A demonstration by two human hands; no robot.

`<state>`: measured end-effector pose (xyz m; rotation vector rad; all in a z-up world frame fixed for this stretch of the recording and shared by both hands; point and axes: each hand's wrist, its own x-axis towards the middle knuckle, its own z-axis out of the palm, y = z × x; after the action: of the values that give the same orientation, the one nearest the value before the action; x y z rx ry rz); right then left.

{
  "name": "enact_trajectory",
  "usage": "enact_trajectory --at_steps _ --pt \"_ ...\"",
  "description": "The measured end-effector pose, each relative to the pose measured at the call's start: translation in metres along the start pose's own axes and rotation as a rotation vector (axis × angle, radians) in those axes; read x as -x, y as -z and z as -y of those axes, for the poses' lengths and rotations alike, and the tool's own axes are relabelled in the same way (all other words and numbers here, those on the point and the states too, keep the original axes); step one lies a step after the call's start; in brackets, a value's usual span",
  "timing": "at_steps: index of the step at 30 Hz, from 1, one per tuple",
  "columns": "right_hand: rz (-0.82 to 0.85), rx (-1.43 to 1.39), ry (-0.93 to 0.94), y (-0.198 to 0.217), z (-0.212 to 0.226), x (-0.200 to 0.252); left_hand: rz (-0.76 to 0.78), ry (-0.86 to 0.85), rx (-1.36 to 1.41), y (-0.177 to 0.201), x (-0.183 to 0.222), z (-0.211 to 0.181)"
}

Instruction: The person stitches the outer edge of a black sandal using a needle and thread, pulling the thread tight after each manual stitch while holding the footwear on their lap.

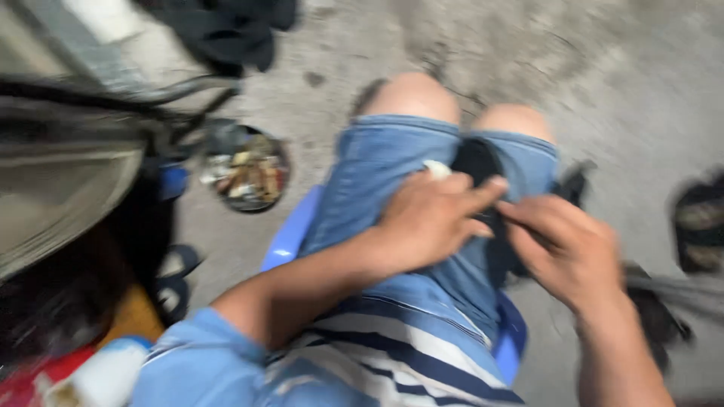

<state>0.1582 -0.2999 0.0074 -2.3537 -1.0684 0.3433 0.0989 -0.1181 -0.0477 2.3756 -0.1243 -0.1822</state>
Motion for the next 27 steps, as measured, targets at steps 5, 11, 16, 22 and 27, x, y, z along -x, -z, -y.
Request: enact_trajectory --at_steps 5,11,16,22,27 --pt "0.002 -0.042 -0.123 -0.002 0.022 -0.005 -0.19 -0.024 0.27 0.004 0.028 0.013" --pt "-0.059 -0.14 -0.098 -0.02 -0.01 0.009 -0.574 0.28 0.555 0.034 0.078 0.069" --pt "-0.089 -0.166 -0.092 -0.026 -0.018 0.007 -0.557 1.049 0.464 0.062 0.113 0.145" --pt "-0.017 -0.062 -0.157 -0.006 0.014 -0.001 -0.925 1.344 0.787 0.04 0.141 0.245" --pt "-0.043 -0.022 -0.218 -0.009 0.015 0.001 -1.257 1.307 0.675 0.032 0.135 0.283"
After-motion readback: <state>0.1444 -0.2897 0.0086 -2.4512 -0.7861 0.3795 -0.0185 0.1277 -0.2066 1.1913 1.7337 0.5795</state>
